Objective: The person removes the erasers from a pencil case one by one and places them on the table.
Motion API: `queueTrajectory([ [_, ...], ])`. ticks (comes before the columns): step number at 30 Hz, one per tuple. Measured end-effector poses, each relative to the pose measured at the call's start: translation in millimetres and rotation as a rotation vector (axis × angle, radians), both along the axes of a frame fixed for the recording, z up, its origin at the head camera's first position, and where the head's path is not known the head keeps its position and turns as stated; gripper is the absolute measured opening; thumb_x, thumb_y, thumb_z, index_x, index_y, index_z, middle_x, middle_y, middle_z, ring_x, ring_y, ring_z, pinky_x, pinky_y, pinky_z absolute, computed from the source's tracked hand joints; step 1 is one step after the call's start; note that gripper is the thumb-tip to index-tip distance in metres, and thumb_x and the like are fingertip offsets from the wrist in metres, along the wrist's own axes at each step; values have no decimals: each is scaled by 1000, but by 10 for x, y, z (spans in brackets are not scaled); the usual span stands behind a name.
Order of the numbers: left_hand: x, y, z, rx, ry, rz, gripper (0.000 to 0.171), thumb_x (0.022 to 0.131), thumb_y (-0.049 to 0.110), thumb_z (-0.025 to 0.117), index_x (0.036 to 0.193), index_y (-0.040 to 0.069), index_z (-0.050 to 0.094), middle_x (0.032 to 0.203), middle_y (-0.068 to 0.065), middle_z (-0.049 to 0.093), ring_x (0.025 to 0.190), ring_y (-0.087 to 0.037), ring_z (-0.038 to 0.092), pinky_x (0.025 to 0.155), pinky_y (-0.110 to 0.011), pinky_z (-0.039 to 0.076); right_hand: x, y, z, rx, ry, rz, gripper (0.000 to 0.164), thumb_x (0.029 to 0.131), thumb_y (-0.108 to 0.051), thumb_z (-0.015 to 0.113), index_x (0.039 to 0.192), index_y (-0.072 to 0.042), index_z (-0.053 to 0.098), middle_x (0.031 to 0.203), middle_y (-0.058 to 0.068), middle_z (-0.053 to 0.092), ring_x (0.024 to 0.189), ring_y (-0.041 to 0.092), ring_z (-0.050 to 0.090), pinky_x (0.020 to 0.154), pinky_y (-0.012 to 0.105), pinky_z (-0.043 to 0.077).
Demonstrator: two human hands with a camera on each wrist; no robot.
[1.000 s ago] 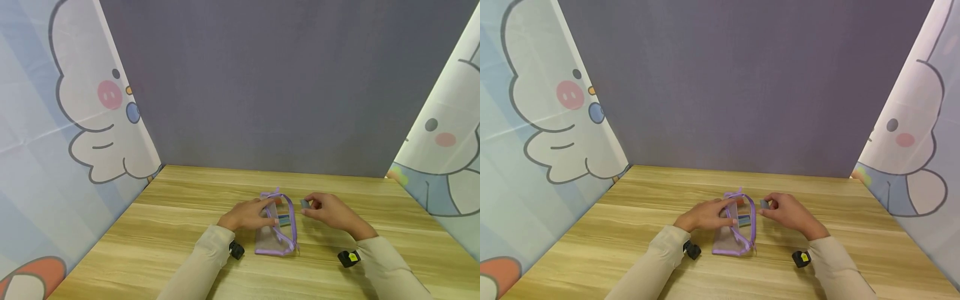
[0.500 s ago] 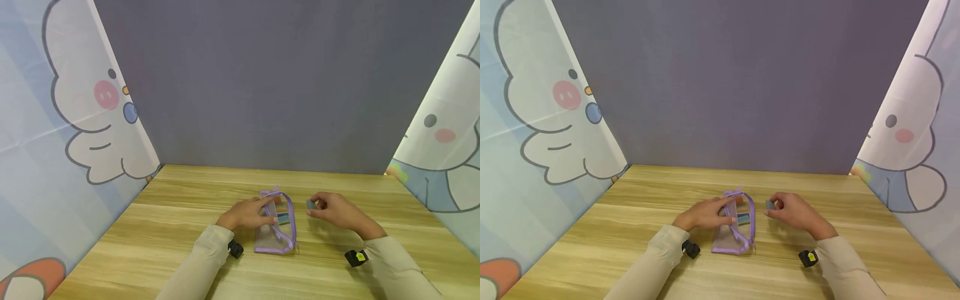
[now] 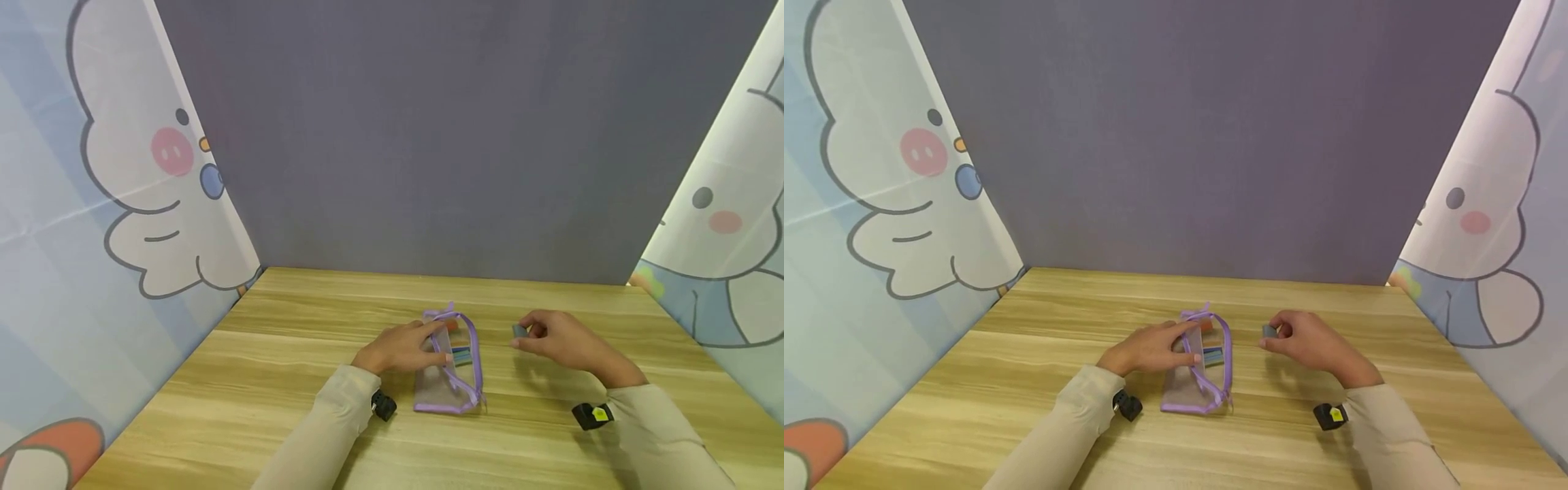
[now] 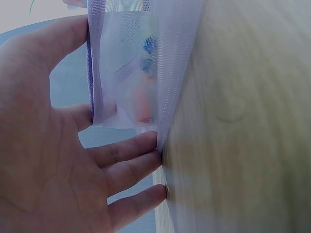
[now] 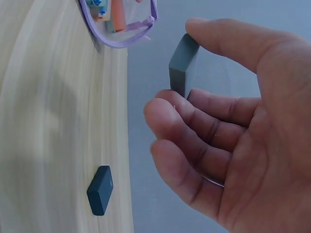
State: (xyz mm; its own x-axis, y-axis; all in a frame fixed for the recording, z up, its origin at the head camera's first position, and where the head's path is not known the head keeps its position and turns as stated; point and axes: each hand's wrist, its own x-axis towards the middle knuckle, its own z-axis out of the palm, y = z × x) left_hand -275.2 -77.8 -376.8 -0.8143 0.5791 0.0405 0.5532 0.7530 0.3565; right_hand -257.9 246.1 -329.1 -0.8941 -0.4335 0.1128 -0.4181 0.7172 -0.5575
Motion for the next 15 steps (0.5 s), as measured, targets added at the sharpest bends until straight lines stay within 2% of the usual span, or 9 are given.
queueTrajectory([
  [15, 6, -3, 11, 29, -7, -14, 71, 91, 73, 48, 155, 46, 33, 147, -1, 53, 126, -31, 55, 95, -56, 45, 43, 103, 103, 10, -22, -28, 48, 95, -35, 70, 123, 3, 63, 90, 1, 65, 76, 15, 61, 64, 33, 51],
])
